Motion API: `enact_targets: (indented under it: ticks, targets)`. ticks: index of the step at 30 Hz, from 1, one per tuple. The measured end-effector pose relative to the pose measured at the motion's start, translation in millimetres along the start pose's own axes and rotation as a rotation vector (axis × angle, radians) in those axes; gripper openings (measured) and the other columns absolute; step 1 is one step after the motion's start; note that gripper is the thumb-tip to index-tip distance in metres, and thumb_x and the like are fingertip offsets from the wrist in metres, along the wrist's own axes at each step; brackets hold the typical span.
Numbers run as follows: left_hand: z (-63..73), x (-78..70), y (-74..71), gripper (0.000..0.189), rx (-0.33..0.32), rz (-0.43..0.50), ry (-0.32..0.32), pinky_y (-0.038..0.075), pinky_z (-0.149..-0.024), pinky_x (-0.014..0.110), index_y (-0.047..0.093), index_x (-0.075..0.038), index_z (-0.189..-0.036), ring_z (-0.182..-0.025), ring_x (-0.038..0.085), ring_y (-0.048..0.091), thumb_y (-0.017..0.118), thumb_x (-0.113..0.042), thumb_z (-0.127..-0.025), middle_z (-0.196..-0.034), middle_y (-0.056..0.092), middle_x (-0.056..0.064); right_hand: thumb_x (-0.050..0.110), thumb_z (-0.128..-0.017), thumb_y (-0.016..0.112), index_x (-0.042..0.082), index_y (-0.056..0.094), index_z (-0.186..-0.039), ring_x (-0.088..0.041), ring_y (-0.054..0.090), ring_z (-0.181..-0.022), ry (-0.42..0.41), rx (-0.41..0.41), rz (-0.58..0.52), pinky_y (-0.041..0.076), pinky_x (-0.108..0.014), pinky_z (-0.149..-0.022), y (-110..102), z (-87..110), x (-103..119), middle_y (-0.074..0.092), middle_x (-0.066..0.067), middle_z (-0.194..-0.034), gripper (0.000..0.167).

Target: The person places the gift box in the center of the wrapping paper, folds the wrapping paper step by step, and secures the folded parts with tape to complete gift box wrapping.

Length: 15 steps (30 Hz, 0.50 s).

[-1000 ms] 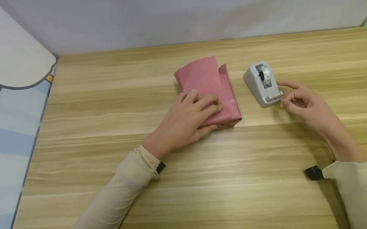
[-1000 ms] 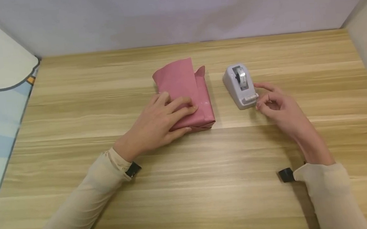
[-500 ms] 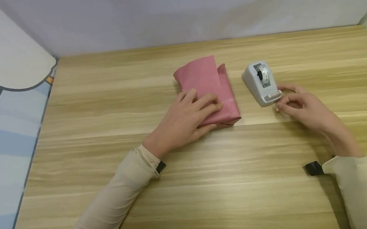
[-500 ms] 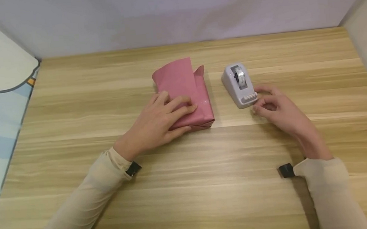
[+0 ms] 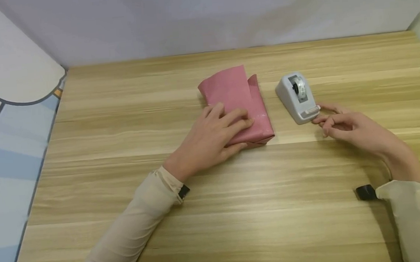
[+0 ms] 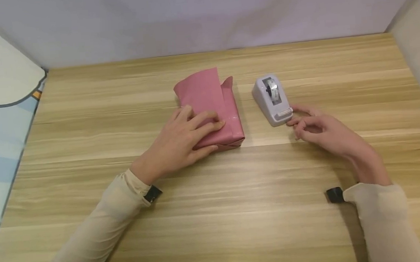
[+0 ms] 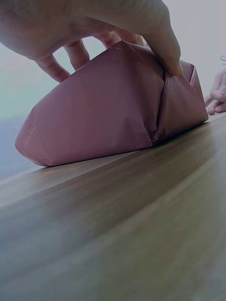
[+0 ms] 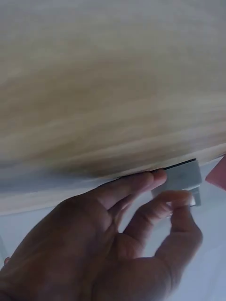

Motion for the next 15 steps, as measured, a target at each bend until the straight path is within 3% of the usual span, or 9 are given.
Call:
enact_targets:
  ticks: [4,7,9,13,15]
  targets:
    - [1.4,1.0,0.1,0.048,-0.004,0.003,-0.013,0.037,-0.099,0.043,0.063,-0.023,-0.144,-0.106,0.025,0.041,0.064,-0.046,-0.102,-0.145,0.057,-0.001,0.011,-0.104,0.062,0.001,0.069,-0.100,0.008,0.042,-0.131,-0.028,0.028,0.026,0.036,-0.005,-0.095,-1,7.0,3,0.043,0.001,-0.159,0.013]
    - [2.2,1.6,-0.1,0.048,-0.005,0.002,-0.017,0.038,-0.099,0.043,0.063,-0.024,-0.144,-0.106,0.025,0.041,0.065,-0.046,-0.101,-0.145,0.058,-0.001,0.010,-0.104,0.063,0.006,0.070,-0.101,0.005,0.048,-0.119,-0.081,0.032,0.058,0.039,-0.006,-0.090,4,12.9,20,0.053,0.006,-0.138,0.009]
    - [2.1,2.0,-0.2,0.048,-0.006,0.003,-0.013,0.037,-0.100,0.043,0.063,-0.023,-0.144,-0.106,0.025,0.041,0.065,-0.045,-0.101,-0.145,0.057,-0.001,0.005,-0.102,0.065,0.010,0.071,-0.101,0.001,0.048,-0.115,-0.183,0.045,0.099,0.039,-0.007,-0.090,14,15.8,39,0.057,0.005,-0.126,0.008]
    - [0.5,3.1,0.0,0.048,-0.018,0.000,-0.004,0.037,-0.101,0.043,0.063,-0.023,-0.144,-0.105,0.025,0.041,0.065,-0.045,-0.101,-0.145,0.057,-0.001,0.001,-0.097,0.068,0.019,0.072,-0.102,0.000,0.057,-0.111,-0.458,0.128,0.207,0.049,-0.015,-0.095,53,13.8,83,0.064,0.005,-0.120,0.019]
    - [-0.3,3.8,-0.1,0.048,-0.022,0.002,-0.003,0.037,-0.101,0.043,0.063,-0.023,-0.144,-0.105,0.024,0.041,0.065,-0.045,-0.101,-0.145,0.057,-0.001,0.005,-0.097,0.070,0.021,0.072,-0.105,-0.002,0.061,-0.110,-0.549,0.149,0.304,0.054,-0.023,-0.097,76,9.2,99,0.067,0.005,-0.119,0.017]
Point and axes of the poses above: each hand's wrist, its own z-axis away from the middle knuckle, its own y-axis out of the palm, x = y × z, the point moved 4 cm from there along -z, towards the middle knuckle
